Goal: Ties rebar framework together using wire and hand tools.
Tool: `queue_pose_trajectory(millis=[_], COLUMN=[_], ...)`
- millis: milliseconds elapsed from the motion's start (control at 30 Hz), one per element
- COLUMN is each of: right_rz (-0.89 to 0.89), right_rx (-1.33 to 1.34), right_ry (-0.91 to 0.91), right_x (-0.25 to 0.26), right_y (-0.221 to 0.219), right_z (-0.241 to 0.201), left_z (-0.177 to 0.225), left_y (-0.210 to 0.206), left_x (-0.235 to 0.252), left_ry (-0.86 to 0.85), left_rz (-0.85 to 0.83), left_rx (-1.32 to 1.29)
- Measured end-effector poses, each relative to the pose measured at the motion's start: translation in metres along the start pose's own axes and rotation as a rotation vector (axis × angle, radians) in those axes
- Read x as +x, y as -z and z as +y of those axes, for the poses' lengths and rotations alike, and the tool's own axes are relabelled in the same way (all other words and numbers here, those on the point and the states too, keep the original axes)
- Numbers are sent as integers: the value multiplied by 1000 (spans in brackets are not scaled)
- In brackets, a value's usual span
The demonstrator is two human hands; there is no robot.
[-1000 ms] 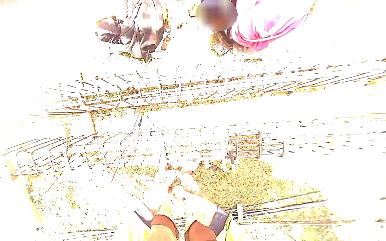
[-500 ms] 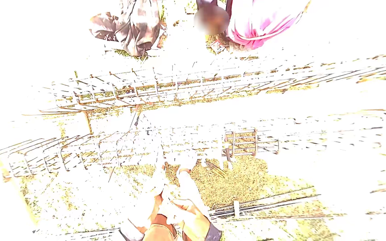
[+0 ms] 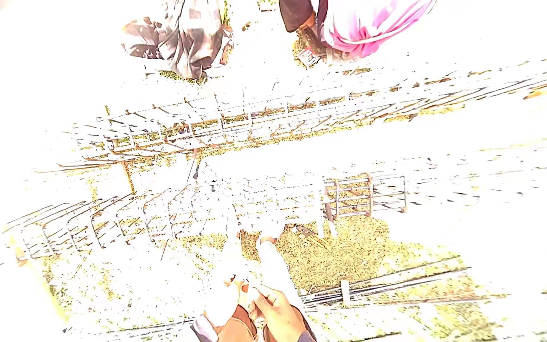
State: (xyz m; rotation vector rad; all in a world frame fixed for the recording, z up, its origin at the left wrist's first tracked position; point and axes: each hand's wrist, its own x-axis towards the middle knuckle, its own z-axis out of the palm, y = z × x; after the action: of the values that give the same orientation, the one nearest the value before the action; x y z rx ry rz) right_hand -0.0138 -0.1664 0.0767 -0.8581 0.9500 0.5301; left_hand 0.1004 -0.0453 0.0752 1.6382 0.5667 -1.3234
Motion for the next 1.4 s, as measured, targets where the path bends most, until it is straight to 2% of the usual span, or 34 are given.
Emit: queue_pose_trajectory(millis=[100,167,267,367,433,500,567,667,800,967,1067,1233,1300,1400], right_rz=[-2,-14,92,265,343,389,426,424,386,373,303,170,161,111], right_rx=[205,284,4,-303,-421,-489,-489,-561,-503,-328,-428,-751,-833,-996], right_ry=[-145,-181,-65,7,23,-41,-143,-275,-341,-265,-247,-185,-142,-127], right_x=[8,14,31,63,90,113,134,155,177,199,201,201,202,200], right_y=[3,6,9,14,22,35,48,49,43,43,48,49,46,42], right_z=[9,9,3,-10,-16,-22,-20,-35,-52,-41,-45,-62,-60,-60], left_z=[1,10,17,8,25,46,56,61,62,61,62,83,79,72], left_y=[-2,-3,-14,-8,-3,1,3,-1,-5,-13,-13,-21,-23,-28], left_x=[8,11,27,78,111,137,154,166,178,189,193,190,197,210], left_ry=[75,145,159,-58,-29,29,35,13,94,204,243,358,372,397], left_rz=[-10,-13,72,-59,-112,-111,20,144,47,30,-51,26,78,184], left_rx=[46,79,130,105,321,684,979,1127,987,871,658,312,297,418])
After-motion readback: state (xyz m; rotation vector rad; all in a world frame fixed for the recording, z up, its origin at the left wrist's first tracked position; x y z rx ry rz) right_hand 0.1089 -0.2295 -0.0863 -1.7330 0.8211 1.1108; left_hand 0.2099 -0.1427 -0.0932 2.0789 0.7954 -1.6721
